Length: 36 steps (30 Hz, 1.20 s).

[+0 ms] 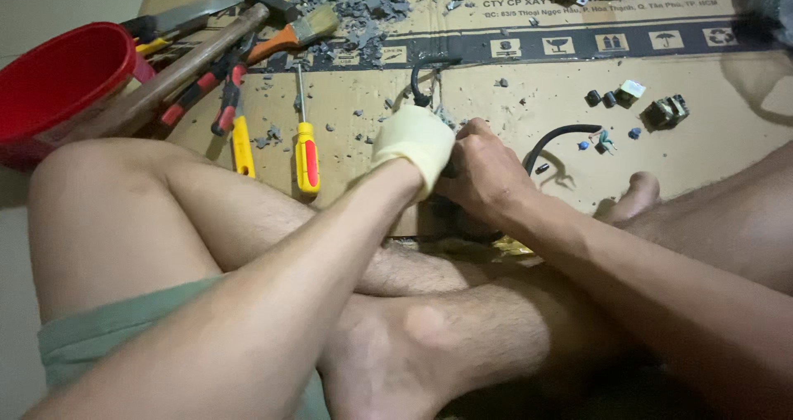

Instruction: The person sits on the floor and uses pliers to remove components from a green circuit board. They also use a screwdriver to scrape residue off the board and handle various small electronic parts scattered on the cardboard surface.

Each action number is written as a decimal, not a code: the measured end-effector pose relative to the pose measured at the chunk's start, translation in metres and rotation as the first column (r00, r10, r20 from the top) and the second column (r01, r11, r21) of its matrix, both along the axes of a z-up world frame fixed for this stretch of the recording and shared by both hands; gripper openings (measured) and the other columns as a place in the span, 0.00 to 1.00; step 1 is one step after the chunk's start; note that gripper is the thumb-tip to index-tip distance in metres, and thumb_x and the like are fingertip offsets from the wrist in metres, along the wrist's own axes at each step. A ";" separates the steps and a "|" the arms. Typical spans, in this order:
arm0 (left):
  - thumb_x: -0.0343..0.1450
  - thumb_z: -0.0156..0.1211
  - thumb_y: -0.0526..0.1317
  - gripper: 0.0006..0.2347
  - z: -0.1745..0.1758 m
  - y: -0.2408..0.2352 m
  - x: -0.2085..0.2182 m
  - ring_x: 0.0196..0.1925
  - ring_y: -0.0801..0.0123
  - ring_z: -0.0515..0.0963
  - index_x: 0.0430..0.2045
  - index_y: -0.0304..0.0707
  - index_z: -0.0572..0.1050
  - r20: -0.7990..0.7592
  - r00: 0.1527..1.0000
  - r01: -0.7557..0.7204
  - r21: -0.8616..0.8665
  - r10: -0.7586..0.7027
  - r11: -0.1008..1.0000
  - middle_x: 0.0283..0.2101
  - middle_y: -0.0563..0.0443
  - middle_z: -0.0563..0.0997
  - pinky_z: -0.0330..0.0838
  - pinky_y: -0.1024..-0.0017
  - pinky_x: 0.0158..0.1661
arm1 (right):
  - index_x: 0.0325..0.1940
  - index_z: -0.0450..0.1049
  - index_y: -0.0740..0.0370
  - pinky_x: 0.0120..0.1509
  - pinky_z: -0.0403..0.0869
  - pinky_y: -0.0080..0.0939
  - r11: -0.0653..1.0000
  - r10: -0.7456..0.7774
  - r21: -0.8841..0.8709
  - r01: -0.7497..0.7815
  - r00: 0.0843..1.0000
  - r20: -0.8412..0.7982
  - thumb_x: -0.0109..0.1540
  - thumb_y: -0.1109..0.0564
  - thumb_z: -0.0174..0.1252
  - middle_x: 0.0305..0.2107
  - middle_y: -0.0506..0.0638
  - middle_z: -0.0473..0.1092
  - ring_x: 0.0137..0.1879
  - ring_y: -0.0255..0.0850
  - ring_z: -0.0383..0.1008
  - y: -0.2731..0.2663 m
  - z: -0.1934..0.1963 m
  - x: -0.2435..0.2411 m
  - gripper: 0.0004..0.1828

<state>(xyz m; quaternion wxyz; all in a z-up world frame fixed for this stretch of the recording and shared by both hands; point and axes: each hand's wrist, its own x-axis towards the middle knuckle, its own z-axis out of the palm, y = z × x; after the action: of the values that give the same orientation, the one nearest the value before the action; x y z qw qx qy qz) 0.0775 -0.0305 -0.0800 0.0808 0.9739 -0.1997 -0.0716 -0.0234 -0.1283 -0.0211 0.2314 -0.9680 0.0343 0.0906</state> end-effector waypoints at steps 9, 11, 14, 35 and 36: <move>0.68 0.44 0.55 0.18 0.086 0.060 -0.066 0.59 0.69 0.80 0.41 0.63 0.83 -0.406 0.878 -0.441 -0.475 0.255 0.761 0.48 0.63 0.85 0.68 0.70 0.61 | 0.60 0.74 0.56 0.54 0.73 0.66 0.941 -0.306 0.184 0.284 0.946 0.106 0.66 0.53 0.56 0.41 0.60 0.77 0.52 0.60 0.77 -0.020 0.022 0.034 0.18; 0.69 0.38 0.49 0.17 0.096 0.067 -0.066 0.39 0.48 0.75 0.21 0.44 0.76 -0.475 0.830 -0.504 -0.415 0.292 0.758 0.35 0.39 0.82 0.67 0.58 0.41 | 0.66 0.70 0.57 0.54 0.78 0.58 0.959 -0.188 0.230 0.167 0.980 0.072 0.68 0.48 0.56 0.51 0.59 0.74 0.51 0.52 0.78 -0.024 0.037 0.050 0.23; 0.68 0.50 0.45 0.13 0.075 0.075 -0.083 0.52 0.63 0.83 0.33 0.52 0.85 -0.369 0.869 -0.485 -0.514 0.328 0.707 0.38 0.54 0.87 0.75 0.67 0.57 | 0.60 0.76 0.56 0.61 0.70 0.70 0.978 0.010 0.205 -0.038 0.991 0.137 0.63 0.48 0.59 0.44 0.63 0.77 0.55 0.66 0.75 -0.020 0.036 0.058 0.23; 0.69 0.39 0.52 0.18 0.073 0.076 -0.086 0.59 0.56 0.78 0.36 0.54 0.82 -0.372 0.921 -0.277 -0.423 0.113 0.863 0.48 0.52 0.84 0.68 0.59 0.62 | 0.52 0.82 0.60 0.55 0.73 0.55 0.966 -0.022 0.245 0.081 0.972 -0.234 0.65 0.56 0.62 0.33 0.62 0.74 0.47 0.51 0.76 -0.040 0.037 0.052 0.13; 0.69 0.39 0.52 0.18 0.072 0.075 -0.085 0.59 0.56 0.78 0.36 0.54 0.82 -0.372 0.921 -0.277 -0.424 0.113 0.862 0.48 0.52 0.84 0.68 0.59 0.62 | 0.52 0.82 0.60 0.55 0.73 0.55 0.966 -0.022 0.244 0.081 0.972 -0.234 0.65 0.56 0.62 0.33 0.62 0.74 0.47 0.51 0.76 -0.042 0.033 0.053 0.13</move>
<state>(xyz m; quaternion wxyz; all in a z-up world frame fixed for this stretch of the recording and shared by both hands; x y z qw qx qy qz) -0.0071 0.0449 -0.0078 0.3533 0.9139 -0.0935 -0.1769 0.0299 -0.1704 0.0123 0.3492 -0.9126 0.0745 0.1993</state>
